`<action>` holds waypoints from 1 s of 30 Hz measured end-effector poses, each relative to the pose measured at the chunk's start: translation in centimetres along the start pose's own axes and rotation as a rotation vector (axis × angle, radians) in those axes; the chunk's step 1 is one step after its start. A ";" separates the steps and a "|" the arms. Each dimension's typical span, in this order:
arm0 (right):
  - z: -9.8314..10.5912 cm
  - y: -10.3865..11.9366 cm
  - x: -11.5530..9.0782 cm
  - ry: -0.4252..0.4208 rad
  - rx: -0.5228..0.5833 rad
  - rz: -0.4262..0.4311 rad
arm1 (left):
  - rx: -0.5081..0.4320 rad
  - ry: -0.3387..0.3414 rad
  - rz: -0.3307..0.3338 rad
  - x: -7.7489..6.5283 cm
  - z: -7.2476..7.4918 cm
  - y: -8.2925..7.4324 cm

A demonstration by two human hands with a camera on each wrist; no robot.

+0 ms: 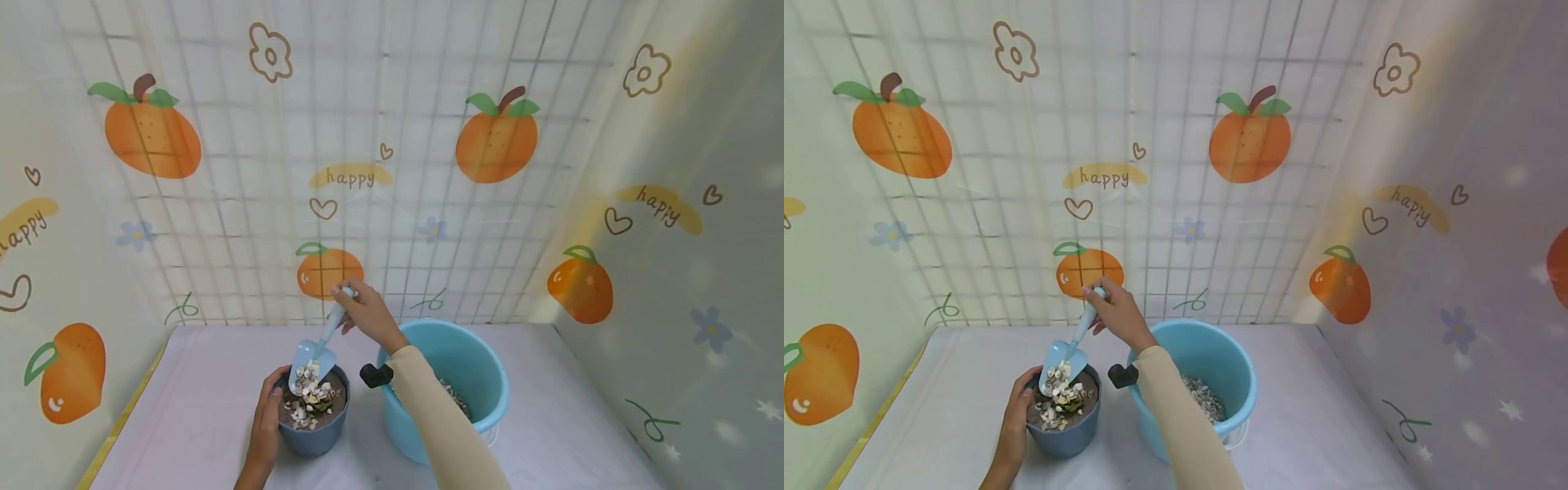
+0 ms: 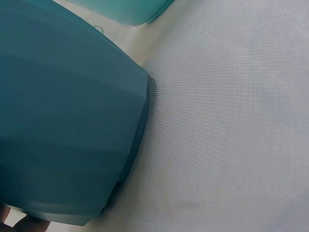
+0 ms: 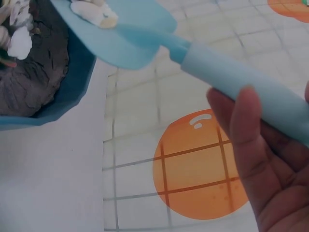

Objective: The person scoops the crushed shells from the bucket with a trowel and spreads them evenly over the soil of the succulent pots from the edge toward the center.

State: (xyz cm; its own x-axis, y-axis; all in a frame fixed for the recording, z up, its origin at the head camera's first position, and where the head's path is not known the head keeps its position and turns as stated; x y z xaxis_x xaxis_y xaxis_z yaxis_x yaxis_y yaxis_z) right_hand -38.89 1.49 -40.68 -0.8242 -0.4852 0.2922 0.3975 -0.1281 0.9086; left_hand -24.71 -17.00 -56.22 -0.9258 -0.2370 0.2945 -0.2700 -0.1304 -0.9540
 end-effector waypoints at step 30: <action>0.2 0.1 0.1 -0.042 -0.025 0.075 | 0.001 -0.005 -0.010 0.1 0.1 0.4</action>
State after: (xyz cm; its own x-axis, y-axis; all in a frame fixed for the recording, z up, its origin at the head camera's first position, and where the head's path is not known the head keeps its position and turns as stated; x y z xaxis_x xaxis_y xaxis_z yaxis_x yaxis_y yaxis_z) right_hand -39.03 1.62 -40.46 -0.8077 -0.4577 0.3718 0.4681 -0.1142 0.8763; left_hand -24.91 -17.21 -56.60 -0.9218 -0.2404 0.3042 -0.2789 -0.1339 -0.9509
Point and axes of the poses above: each hand's wrist, its own x-axis towards the middle knuckle, its own z-axis out of the back of the hand, y = z × x, the point moved 1 cm from there along x, towards the middle knuckle, and after that the axes turned 1 degree about -y, right-handed, at the moved point
